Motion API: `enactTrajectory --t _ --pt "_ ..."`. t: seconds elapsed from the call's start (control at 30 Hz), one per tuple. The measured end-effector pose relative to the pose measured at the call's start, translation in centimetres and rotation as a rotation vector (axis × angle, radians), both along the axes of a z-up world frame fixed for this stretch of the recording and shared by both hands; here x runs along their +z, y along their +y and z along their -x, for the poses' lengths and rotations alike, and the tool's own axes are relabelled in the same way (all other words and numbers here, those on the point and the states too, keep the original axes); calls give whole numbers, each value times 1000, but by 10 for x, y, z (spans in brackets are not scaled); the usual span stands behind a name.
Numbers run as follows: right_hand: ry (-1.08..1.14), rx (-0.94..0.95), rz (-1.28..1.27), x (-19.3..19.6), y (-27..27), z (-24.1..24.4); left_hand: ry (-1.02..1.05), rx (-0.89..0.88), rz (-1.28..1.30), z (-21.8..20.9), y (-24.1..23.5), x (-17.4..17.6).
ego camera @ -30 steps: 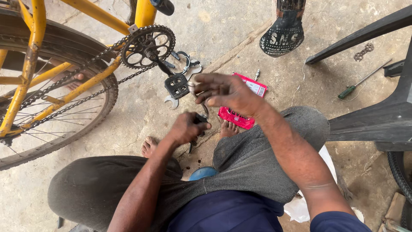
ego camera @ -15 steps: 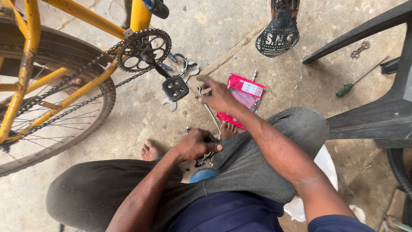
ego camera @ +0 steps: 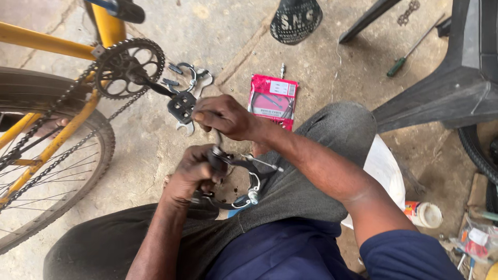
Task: The person repairs a yellow bicycle by first handling a pedal and crank arm, then using a wrench to tighten the crank bolt. They subsequently use a screwdriver to adjust the rear derailleur and chain tension.
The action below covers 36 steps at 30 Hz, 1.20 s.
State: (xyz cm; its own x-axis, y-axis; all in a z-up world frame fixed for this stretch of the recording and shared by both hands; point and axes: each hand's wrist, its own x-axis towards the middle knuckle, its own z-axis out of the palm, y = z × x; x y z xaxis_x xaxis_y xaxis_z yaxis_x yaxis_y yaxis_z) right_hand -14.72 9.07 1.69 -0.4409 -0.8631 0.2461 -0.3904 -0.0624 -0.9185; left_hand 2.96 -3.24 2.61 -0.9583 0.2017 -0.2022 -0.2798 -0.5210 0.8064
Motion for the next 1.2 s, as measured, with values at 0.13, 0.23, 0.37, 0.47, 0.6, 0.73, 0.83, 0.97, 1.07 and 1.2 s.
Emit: enactTrajectory --t 0.13,0.23,0.37,0.47,0.6,0.73,0.83,0.97,1.07,1.2 --pt "15 -35 -372 4 3 -1 -29 26 -312 -5 -9 -6" --pt "133 -37 -562 4 4 -1 -102 2 -341 -12 -14 -11" --pt "80 15 -506 -2 5 2 -94 7 34 -8 -21 -6" --pt "-180 34 -190 -12 4 -4 24 -25 90 1 -25 5" --pt "22 24 146 -15 2 3 3 -67 113 8 -18 7" --pt "-161 30 549 -1 -2 11 8 -139 179 10 -10 7" --pt "-656 -52 527 6 7 26 131 -178 225 11 -5 9" --pt "-812 -510 23 -12 6 44 -25 -127 767 23 -5 6" --pt "-632 -552 -298 -38 -4 46 -107 -50 1105 31 -1 -17" --pt "-310 -390 -339 -55 -17 30 -73 -68 1414 40 8 -68"
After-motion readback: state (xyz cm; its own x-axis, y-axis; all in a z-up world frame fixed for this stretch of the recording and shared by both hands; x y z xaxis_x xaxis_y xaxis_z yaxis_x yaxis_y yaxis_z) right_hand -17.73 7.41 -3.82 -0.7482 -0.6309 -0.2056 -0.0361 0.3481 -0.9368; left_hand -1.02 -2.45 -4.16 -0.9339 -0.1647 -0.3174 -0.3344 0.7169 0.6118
